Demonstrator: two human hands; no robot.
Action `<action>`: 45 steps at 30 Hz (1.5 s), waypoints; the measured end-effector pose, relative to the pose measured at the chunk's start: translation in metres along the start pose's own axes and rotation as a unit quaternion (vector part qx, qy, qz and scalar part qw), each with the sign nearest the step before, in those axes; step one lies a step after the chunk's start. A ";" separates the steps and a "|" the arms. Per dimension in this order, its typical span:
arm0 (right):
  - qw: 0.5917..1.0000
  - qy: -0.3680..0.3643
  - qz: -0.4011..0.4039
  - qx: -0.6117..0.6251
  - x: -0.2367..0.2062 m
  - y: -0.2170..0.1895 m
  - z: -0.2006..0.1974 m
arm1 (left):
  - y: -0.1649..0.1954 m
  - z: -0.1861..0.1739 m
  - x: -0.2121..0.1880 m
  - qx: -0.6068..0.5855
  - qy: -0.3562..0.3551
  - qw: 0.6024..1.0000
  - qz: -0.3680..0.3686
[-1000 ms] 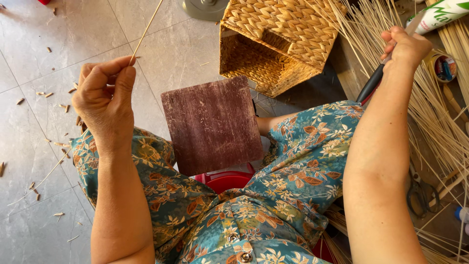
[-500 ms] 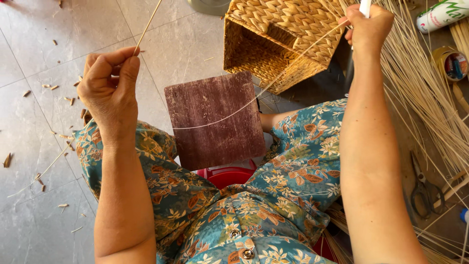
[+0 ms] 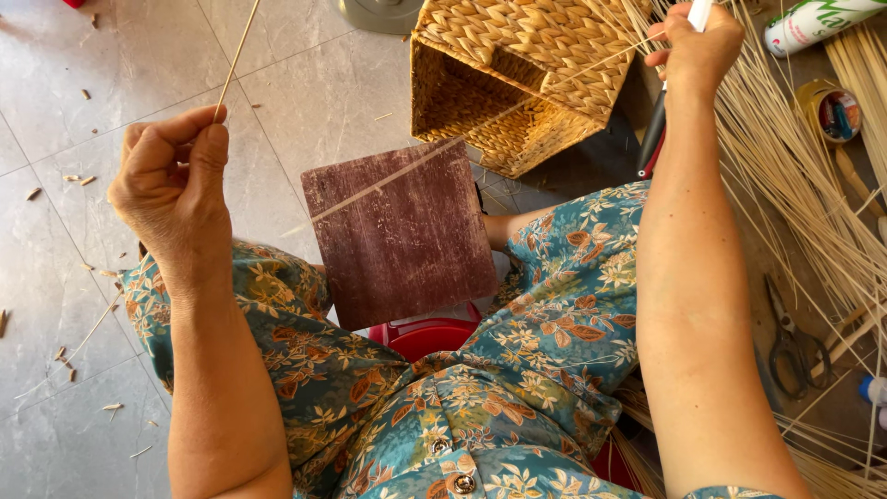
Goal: The person sits cross-legged and uses a knife to shave thin strips from bamboo rods, holding each rod with one hand and drawing the blade along its length with the other. Shavings fall onto the floor as the person repeatedly repositions the rods and continues shaving.
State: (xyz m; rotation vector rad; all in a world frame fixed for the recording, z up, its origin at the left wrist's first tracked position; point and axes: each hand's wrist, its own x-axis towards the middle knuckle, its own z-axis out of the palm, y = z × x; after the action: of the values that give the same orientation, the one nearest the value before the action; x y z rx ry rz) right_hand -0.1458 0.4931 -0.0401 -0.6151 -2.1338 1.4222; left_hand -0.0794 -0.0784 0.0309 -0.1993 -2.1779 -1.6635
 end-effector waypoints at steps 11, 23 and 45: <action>0.988 0.074 0.063 0.123 0.006 0.000 -0.018 | -0.007 -0.006 -0.001 -0.011 -0.006 1.000 -0.017; 0.935 0.274 0.154 0.162 0.009 0.023 -0.089 | 0.035 0.010 0.004 -0.005 0.008 0.998 -0.055; 0.941 0.210 0.257 0.072 -0.003 0.026 -0.075 | 0.007 0.006 -0.006 0.033 -0.037 0.999 0.003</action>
State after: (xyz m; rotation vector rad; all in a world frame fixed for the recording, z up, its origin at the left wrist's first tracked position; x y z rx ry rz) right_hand -0.0937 0.5535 -0.0399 -1.3551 -1.5780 1.5135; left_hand -0.0730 -0.0699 0.0330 -0.2524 -2.2804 -1.6016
